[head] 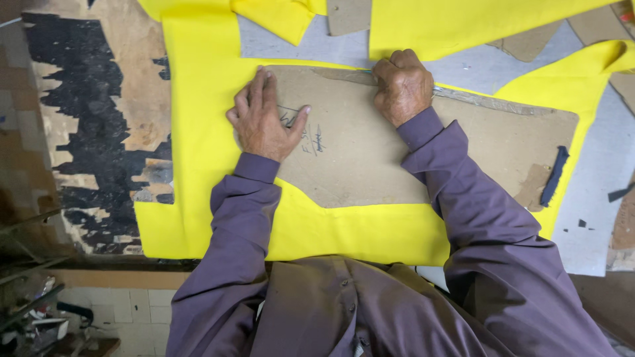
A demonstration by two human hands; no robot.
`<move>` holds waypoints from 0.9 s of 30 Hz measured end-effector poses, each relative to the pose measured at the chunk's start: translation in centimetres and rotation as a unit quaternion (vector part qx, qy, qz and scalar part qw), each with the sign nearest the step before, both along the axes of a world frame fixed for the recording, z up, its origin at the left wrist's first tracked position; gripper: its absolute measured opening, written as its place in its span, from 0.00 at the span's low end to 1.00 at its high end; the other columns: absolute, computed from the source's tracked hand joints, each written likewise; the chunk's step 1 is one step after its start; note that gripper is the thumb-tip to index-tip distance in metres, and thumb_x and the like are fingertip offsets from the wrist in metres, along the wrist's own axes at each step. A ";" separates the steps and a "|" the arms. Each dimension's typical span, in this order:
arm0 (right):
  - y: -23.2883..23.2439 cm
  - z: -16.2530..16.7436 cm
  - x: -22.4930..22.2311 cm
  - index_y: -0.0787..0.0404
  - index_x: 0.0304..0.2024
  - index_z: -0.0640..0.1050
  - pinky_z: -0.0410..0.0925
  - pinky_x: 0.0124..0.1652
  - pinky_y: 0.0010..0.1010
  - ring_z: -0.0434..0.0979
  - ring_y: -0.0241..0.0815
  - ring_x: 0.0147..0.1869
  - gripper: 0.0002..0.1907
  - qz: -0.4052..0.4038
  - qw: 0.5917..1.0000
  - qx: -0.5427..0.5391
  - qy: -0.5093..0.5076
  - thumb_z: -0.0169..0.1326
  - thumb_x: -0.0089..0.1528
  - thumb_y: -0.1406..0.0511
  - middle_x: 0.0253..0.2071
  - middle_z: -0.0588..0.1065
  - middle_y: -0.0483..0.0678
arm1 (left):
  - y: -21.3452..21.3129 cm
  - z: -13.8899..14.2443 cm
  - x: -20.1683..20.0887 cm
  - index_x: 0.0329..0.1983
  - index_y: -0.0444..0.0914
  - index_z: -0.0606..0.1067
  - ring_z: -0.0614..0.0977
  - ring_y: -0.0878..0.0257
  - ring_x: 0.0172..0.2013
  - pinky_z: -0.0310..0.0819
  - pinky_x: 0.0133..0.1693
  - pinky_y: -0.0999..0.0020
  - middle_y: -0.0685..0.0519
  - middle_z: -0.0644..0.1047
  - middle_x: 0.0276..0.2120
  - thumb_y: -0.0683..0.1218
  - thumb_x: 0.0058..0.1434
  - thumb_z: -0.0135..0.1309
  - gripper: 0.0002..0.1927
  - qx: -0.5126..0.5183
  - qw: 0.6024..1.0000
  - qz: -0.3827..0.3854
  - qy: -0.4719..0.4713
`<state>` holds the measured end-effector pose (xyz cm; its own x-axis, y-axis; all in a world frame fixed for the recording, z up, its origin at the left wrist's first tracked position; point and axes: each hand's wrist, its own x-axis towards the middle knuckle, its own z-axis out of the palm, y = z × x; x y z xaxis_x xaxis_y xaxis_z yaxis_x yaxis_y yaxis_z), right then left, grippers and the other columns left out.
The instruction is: The person lays out yellow fabric on a worktable, places a cardboard pattern on top, traces the outline with a pen, and cuts the fabric along the traced line using a rotary cutter. The process is repeated multiple times to produce several identical fabric pieces.
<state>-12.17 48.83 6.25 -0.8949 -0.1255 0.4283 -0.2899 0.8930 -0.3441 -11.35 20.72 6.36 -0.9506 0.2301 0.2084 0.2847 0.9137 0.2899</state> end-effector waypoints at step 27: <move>26.6 1.2 13.4 0.61 0.38 0.85 0.71 0.33 0.37 0.77 0.48 0.38 0.14 -0.086 0.993 0.077 0.028 0.58 0.54 0.80 0.32 0.77 0.51 | 0.6 -1.3 0.9 0.68 0.29 0.72 0.64 0.43 0.65 0.54 0.65 0.43 0.42 0.66 0.74 0.61 0.64 0.66 0.41 -0.001 1.000 -0.016 0.020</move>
